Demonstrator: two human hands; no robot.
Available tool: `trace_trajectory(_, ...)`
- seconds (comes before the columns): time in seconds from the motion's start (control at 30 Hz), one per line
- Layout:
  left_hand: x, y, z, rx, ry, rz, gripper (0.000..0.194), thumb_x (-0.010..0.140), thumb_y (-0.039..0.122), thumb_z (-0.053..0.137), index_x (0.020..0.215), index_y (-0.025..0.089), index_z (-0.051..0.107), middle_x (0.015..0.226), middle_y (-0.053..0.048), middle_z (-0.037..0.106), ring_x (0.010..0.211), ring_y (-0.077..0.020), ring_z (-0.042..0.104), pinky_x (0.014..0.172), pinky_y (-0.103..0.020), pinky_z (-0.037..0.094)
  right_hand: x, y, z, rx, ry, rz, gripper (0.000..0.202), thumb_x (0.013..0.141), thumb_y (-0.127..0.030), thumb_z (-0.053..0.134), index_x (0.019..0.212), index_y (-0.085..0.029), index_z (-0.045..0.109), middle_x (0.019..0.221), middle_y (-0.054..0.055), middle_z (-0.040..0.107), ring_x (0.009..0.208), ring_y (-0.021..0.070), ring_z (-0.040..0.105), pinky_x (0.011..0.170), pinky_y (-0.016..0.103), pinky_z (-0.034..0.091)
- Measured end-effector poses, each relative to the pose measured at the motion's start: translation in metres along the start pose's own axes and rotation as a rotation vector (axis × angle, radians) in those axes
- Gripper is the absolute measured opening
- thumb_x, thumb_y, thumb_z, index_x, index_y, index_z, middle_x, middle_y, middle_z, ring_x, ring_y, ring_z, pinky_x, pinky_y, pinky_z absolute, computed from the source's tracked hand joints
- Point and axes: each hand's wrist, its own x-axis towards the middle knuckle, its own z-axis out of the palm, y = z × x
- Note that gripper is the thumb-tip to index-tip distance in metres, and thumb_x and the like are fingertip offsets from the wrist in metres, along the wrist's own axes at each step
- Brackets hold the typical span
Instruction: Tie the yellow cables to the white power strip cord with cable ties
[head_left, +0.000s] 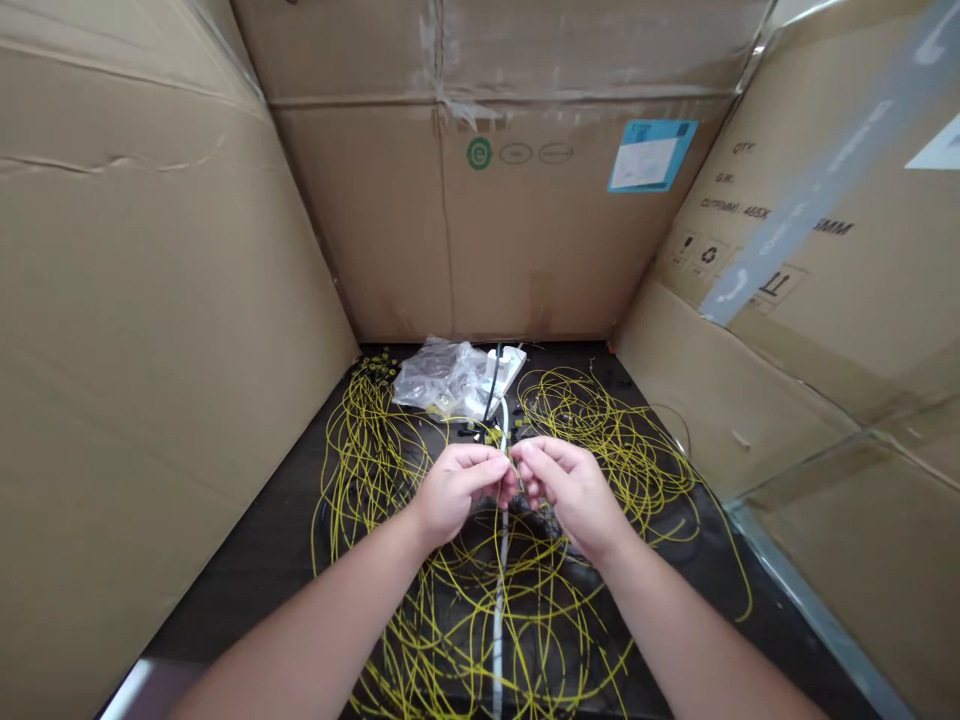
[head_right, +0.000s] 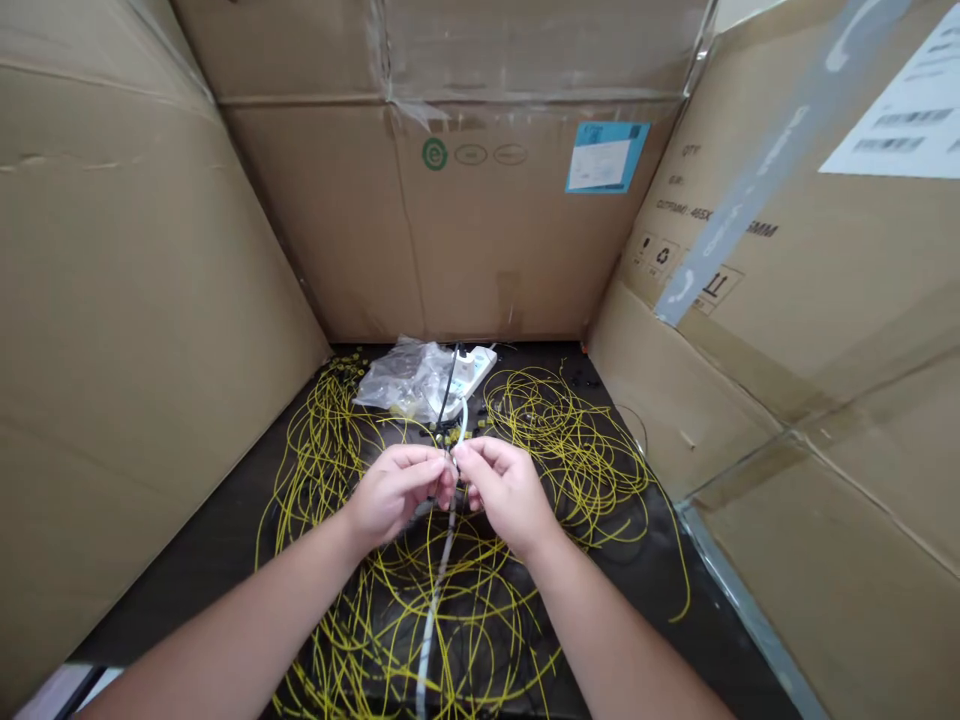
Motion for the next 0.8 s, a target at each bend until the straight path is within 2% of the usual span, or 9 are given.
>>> trace_trajectory(0.13, 0.001, -0.006, 0.001, -0.062, -0.092, -0.109, 0.021, 0.078, 0.025, 0.058, 0.068, 0.009, 0.064, 0.066, -0.008, 0.061, 0.058, -0.0129, 0.055, 0.053, -0.025, 0.042, 0.001, 0.005, 0.002, 0.117, -0.038, 0.037, 0.019, 0.079, -0.034, 0.061, 0.081, -0.015, 0.065, 0.052, -0.001, 0.058, 0.045, 0.0084, 0.051, 0.042, 0.019, 0.036)
trace_trajectory(0.33, 0.003, -0.009, -0.001, -0.075, -0.115, -0.179, 0.021, 0.077, 0.027, 0.060, 0.070, 0.008, 0.065, 0.065, -0.007, 0.062, 0.055, -0.0120, 0.056, 0.052, -0.025, 0.045, 0.001, 0.007, 0.003, 0.164, 0.025, 0.031, 0.019, 0.075, -0.031, 0.066, 0.066, -0.015, 0.064, 0.046, -0.003, 0.052, 0.040, 0.0077, 0.049, 0.040, 0.020, 0.036)
trace_trajectory(0.4, 0.003, -0.009, -0.002, -0.108, -0.101, -0.186, 0.023, 0.079, 0.029, 0.058, 0.070, 0.008, 0.064, 0.061, -0.006, 0.061, 0.053, -0.0122, 0.057, 0.051, -0.025, 0.045, 0.002, 0.007, 0.001, 0.178, 0.034, -0.014, 0.016, 0.076, -0.028, 0.066, 0.067, -0.015, 0.065, 0.053, -0.002, 0.056, 0.045, 0.0083, 0.051, 0.043, 0.021, 0.040)
trace_trajectory(0.5, 0.004, -0.008, -0.002, -0.143, -0.087, -0.182, 0.025, 0.080, 0.030, 0.057, 0.067, 0.009, 0.062, 0.059, -0.006, 0.060, 0.048, -0.0114, 0.055, 0.049, -0.025, 0.044, 0.002, 0.009, 0.000, 0.208, 0.062, -0.122, 0.010, 0.073, -0.024, 0.068, 0.065, -0.016, 0.068, 0.076, 0.003, 0.062, 0.067, 0.0117, 0.058, 0.057, 0.024, 0.049)
trace_trajectory(0.57, 0.004, -0.009, -0.002, -0.148, -0.094, -0.188, 0.026, 0.079, 0.030, 0.058, 0.066, 0.008, 0.062, 0.060, -0.006, 0.061, 0.047, -0.0111, 0.055, 0.048, -0.024, 0.044, 0.002, 0.010, 0.001, 0.207, 0.050, -0.119, 0.010, 0.071, -0.023, 0.069, 0.063, -0.016, 0.069, 0.088, 0.005, 0.063, 0.074, 0.0133, 0.060, 0.059, 0.025, 0.051)
trace_trajectory(0.7, 0.004, -0.013, -0.002, -0.139, -0.137, -0.223, 0.025, 0.078, 0.030, 0.059, 0.067, 0.008, 0.062, 0.063, -0.007, 0.061, 0.049, -0.0117, 0.057, 0.050, -0.025, 0.045, 0.000, 0.011, 0.005, 0.218, -0.015, -0.009, 0.014, 0.072, -0.027, 0.068, 0.068, -0.015, 0.069, 0.085, 0.006, 0.064, 0.044, 0.0082, 0.053, 0.038, 0.026, 0.049)
trace_trajectory(0.8, 0.004, -0.015, -0.003, -0.142, -0.163, -0.249, 0.024, 0.078, 0.030, 0.058, 0.070, 0.008, 0.062, 0.063, -0.007, 0.062, 0.049, -0.0120, 0.057, 0.051, -0.026, 0.046, 0.000, 0.011, 0.008, 0.230, 0.008, -0.021, 0.014, 0.073, -0.027, 0.067, 0.067, -0.014, 0.068, 0.074, 0.003, 0.062, 0.035, 0.0073, 0.050, 0.030, 0.024, 0.045)
